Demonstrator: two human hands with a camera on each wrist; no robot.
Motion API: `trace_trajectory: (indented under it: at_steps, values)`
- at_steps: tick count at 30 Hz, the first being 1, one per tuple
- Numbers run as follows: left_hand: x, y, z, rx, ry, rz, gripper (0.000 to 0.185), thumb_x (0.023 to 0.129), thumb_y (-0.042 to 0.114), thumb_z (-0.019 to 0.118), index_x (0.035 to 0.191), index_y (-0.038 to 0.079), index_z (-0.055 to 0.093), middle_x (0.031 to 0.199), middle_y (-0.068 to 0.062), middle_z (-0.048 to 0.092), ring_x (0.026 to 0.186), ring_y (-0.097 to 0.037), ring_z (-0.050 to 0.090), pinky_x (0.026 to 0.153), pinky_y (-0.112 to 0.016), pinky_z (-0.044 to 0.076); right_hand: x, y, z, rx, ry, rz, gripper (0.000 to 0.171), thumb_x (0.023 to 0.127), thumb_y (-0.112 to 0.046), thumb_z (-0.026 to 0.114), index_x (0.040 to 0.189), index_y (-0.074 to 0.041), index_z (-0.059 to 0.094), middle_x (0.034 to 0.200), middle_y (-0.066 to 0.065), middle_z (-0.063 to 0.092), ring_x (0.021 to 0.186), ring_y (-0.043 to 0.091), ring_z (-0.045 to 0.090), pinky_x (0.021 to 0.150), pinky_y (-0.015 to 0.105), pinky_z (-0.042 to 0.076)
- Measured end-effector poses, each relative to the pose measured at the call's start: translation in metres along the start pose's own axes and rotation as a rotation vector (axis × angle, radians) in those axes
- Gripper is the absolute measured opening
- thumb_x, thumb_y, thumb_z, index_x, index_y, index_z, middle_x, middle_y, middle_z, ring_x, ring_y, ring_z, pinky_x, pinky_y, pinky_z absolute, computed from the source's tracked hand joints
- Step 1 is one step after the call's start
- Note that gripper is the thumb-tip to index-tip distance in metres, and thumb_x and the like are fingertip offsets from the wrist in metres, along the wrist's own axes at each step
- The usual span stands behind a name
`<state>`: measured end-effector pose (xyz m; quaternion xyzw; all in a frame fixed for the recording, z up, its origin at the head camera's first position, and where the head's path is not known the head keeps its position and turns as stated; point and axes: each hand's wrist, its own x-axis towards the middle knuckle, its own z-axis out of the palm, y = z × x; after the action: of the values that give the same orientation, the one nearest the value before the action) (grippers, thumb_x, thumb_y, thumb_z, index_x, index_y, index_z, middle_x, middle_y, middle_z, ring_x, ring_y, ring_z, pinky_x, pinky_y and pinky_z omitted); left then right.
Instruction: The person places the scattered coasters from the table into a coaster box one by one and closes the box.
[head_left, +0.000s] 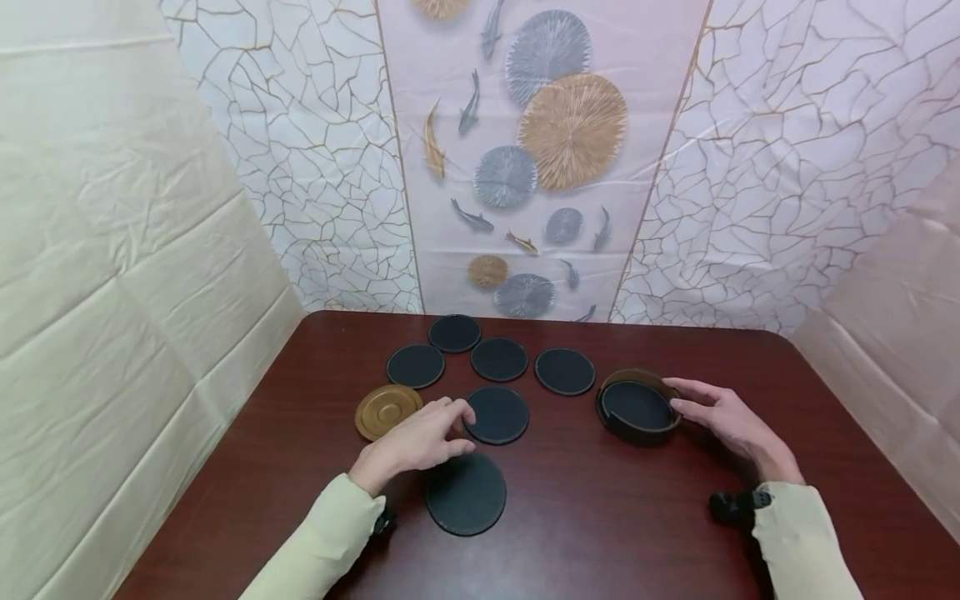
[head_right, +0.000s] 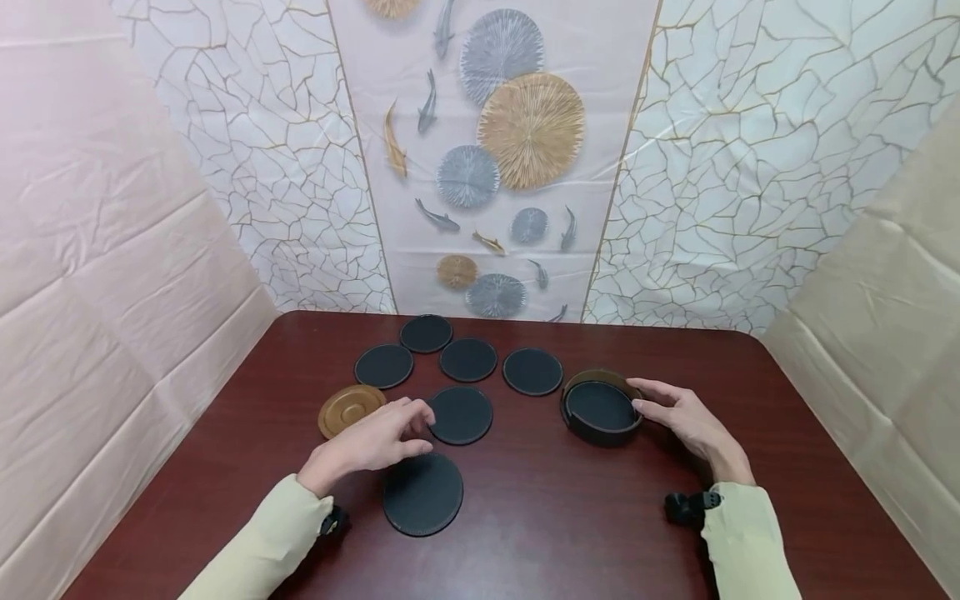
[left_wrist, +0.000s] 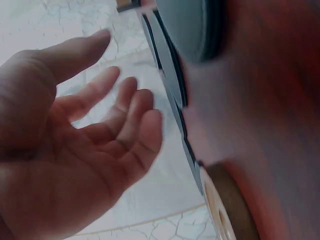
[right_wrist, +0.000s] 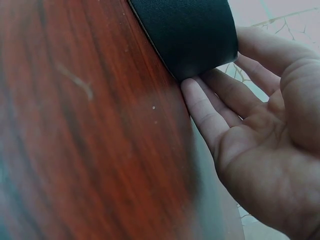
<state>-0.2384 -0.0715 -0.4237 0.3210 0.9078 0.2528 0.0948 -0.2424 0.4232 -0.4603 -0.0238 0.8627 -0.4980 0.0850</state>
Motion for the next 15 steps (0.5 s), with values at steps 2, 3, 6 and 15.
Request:
trace_trajectory:
  at_steps: [2,3,6,15]
  values:
    - [-0.0009,-0.0030,-0.0035,0.032,-0.027,-0.018,0.036,0.093,0.032,0.069,0.120,0.014,0.056,0.106,-0.002,0.058,0.095,-0.013,0.053,0.081,-0.032,0.048,-0.0002,-0.0010,-0.0003,0.011,-0.001,-0.004,0.064,0.095,-0.039,0.063,0.149,-0.012,0.041,0.151,0.021,0.040,0.105,-0.009,0.054,0.084,0.020,0.052]
    - [-0.0014,-0.0040,-0.0048,0.044,-0.040,-0.026,0.037,0.092,0.033,0.069,0.121,0.014,0.056,0.106,-0.002,0.058,0.095,-0.013,0.052,0.081,-0.032,0.047,-0.0003,-0.0013,-0.0003,0.017,-0.001,-0.005,0.064,0.095,-0.038,0.063,0.149,-0.012,0.041,0.151,0.021,0.040,0.105,-0.010,0.054,0.084,0.020,0.052]
    - [-0.0022,-0.0051,-0.0063,0.062,-0.075,-0.051,0.038,0.091,0.035,0.070,0.121,0.015,0.056,0.107,-0.003,0.057,0.094,-0.014,0.052,0.081,-0.033,0.047,-0.0003,-0.0020,0.0000,0.031,-0.006,-0.011,0.065,0.095,-0.038,0.064,0.149,-0.011,0.041,0.152,0.022,0.039,0.105,-0.011,0.054,0.084,0.020,0.053]
    - [-0.0056,-0.0028,-0.0021,0.088,-0.177,-0.097,0.038,0.088,0.035,0.073,0.118,0.017,0.058,0.108,-0.003,0.057,0.094,-0.013,0.050,0.083,-0.032,0.047,0.0002,-0.0004,-0.0008,-0.003,0.000,0.024,0.064,0.095,-0.040,0.063,0.149,-0.013,0.041,0.153,0.020,0.038,0.106,-0.011,0.051,0.085,0.018,0.052]
